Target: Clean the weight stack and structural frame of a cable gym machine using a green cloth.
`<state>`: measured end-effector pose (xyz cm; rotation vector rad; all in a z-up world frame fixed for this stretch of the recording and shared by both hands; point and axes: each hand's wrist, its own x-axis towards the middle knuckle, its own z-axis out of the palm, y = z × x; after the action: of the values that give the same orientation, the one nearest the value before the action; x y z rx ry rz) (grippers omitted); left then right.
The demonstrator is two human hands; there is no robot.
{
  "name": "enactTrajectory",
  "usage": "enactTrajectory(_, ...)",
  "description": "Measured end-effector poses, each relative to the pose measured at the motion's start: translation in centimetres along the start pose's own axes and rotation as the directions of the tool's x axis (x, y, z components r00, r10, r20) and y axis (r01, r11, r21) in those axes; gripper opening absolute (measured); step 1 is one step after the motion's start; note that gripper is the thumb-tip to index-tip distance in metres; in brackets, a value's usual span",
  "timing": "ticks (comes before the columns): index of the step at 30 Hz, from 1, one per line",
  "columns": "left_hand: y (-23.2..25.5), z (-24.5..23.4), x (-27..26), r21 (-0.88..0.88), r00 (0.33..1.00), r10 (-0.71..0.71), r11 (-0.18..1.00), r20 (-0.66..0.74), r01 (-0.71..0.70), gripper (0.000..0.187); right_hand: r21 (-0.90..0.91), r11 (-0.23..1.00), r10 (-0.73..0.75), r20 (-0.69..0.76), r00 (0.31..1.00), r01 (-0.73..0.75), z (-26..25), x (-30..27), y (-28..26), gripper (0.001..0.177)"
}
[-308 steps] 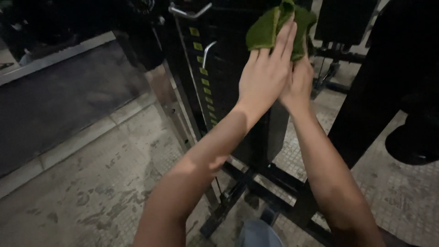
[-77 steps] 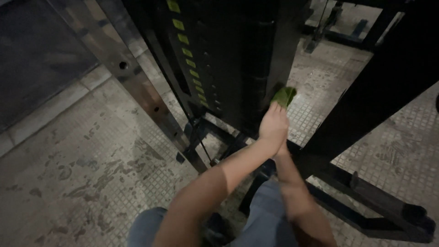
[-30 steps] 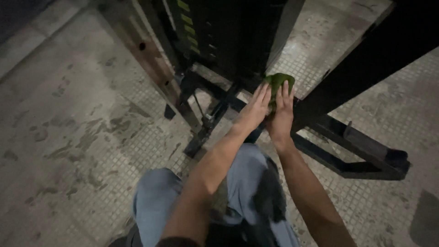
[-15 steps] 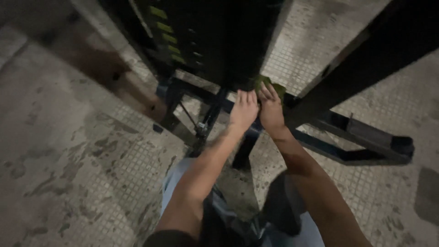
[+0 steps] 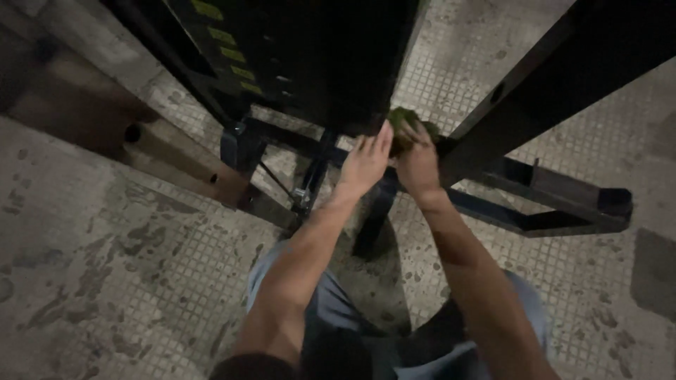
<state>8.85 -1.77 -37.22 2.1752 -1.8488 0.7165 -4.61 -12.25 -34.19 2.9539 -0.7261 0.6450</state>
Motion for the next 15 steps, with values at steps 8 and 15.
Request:
enactTrajectory(8, 4.7, -0.2, 2.3, -0.034, 0.932, -0.292, 0.951, 0.213, 0.306, 0.068, 0.415, 0.909, -0.046, 0.0, 0.999, 0.042, -2.7, 1.3, 1.0, 0.044)
enactTrajectory(15, 3.7, -3.2, 1.8, -0.001, 0.929, -0.128, 0.991, 0.346, 0.137, 0.074, -0.268, 0.962, 0.151, 0.36, 0.92, -0.053, -2.5, -1.4, -1.3, 0.076)
